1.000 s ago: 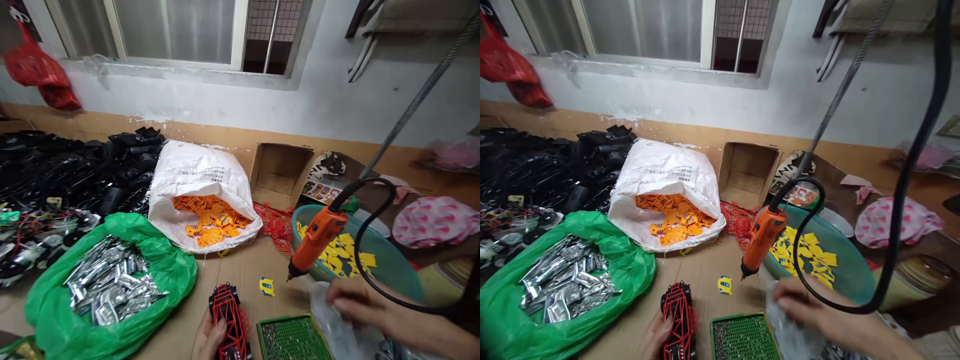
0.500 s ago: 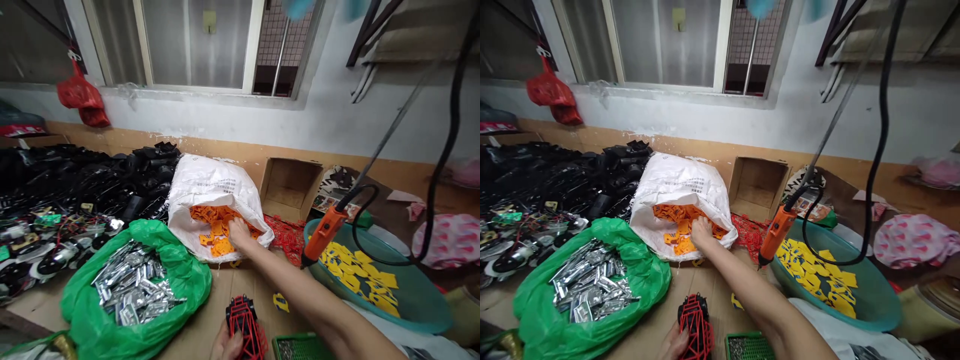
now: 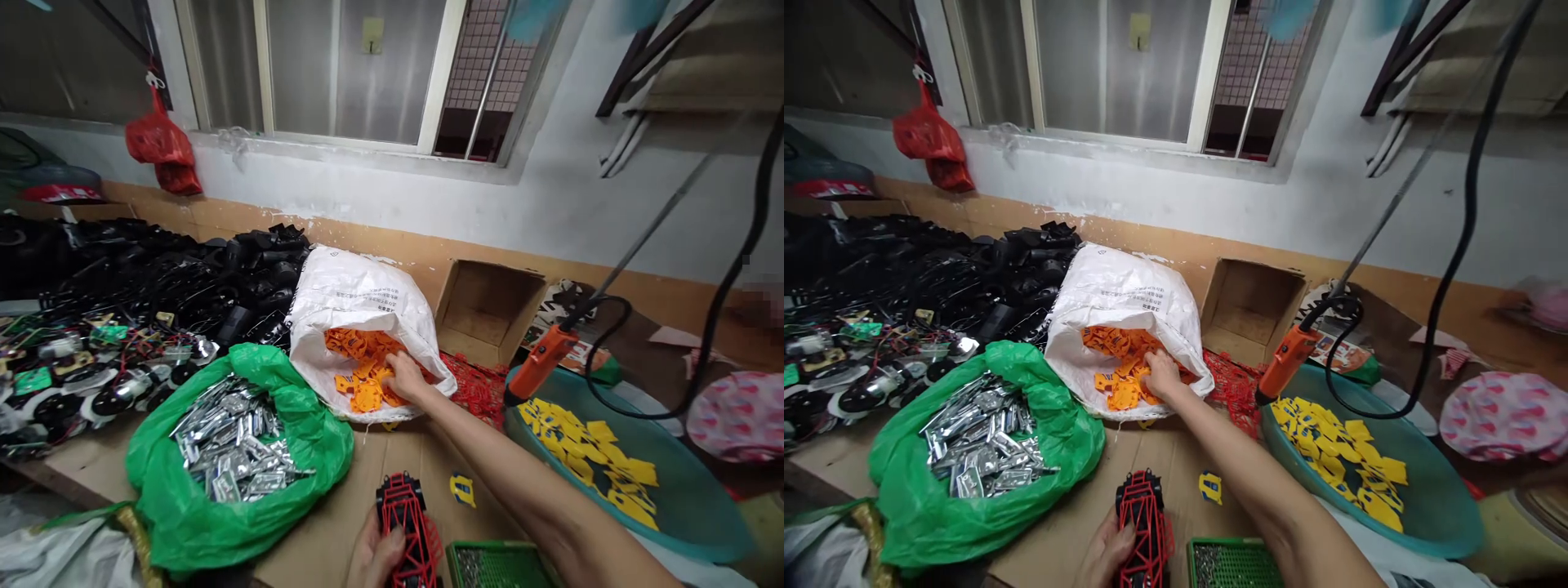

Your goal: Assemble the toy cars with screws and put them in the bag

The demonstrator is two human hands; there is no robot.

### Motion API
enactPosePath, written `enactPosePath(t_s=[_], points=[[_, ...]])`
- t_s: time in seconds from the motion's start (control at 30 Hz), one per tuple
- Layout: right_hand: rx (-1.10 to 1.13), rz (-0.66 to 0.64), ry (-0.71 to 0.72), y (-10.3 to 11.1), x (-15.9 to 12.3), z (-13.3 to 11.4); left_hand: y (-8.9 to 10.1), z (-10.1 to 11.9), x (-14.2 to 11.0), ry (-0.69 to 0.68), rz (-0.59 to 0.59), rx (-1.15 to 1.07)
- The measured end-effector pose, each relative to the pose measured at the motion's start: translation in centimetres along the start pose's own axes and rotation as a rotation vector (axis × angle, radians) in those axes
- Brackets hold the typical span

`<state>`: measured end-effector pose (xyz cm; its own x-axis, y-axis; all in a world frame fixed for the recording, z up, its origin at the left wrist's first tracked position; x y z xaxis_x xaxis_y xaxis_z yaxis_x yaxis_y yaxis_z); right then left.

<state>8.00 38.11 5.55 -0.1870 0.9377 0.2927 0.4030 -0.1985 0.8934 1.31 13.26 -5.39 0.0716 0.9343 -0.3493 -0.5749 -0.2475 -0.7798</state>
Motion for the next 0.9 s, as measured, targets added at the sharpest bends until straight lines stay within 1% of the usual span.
enactPosePath(t_s=[0.13, 0.2, 0.23, 0.27, 0.33, 0.43, 0.53, 0.6, 0.7, 0.83, 0.9], points=[[0.283, 0.096, -0.040, 1.9, -2.0, -0.3, -0.6, 1.0, -1.3, 0.001, 0.040, 0.063], [0.450, 0.118, -0.082, 3.2, -4.0, -0.3, -1.0, 1.7, -1.9, -0.016, 0.048, 0.094], [0.536, 0.107, -0.102, 3.8, -5.4, -0.3, -1.2, 2.1, -2.2, -0.031, 0.051, 0.110], [0.623, 0.077, -0.120, 4.4, -6.9, -0.4, -1.4, 2.3, -2.3, -0.040, 0.053, 0.128], [0.777, -0.026, -0.146, 5.4, -10.4, -0.5, -1.6, 2.6, -2.5, -0.038, 0.053, 0.166], [0.915, -0.164, -0.187, 6.2, -15.6, -0.5, -1.8, 2.6, -2.6, -0.034, 0.058, 0.204], [0.962, -0.202, -0.234, 6.0, -18.7, 0.2, -2.3, 2.3, -3.0, -0.035, 0.078, 0.234], [0.965, -0.186, -0.257, 5.7, -19.6, 0.8, -2.8, 2.1, -3.3, -0.019, 0.095, 0.273], [0.934, -0.134, -0.254, 5.4, -19.8, 1.4, -3.2, 2.1, -3.6, -0.030, 0.142, 0.348], [0.891, -0.102, -0.200, 5.6, -19.4, 1.6, -3.0, 2.4, -3.2, -0.063, 0.230, 0.482], [0.898, -0.118, -0.167, 5.6, -19.1, 1.6, -2.7, 2.4, -2.9, -0.061, 0.244, 0.546]])
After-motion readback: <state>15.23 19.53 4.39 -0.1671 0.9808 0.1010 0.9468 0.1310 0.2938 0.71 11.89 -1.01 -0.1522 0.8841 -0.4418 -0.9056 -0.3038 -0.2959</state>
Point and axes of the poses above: each hand's wrist, its own x-axis towards the middle knuckle, its own y-axis out of the back of the hand, z = x × y, the point moved 4 cm from there along x, towards the middle knuckle, and after that the axes turned 12 degrees about z, right-handed, at the moved point
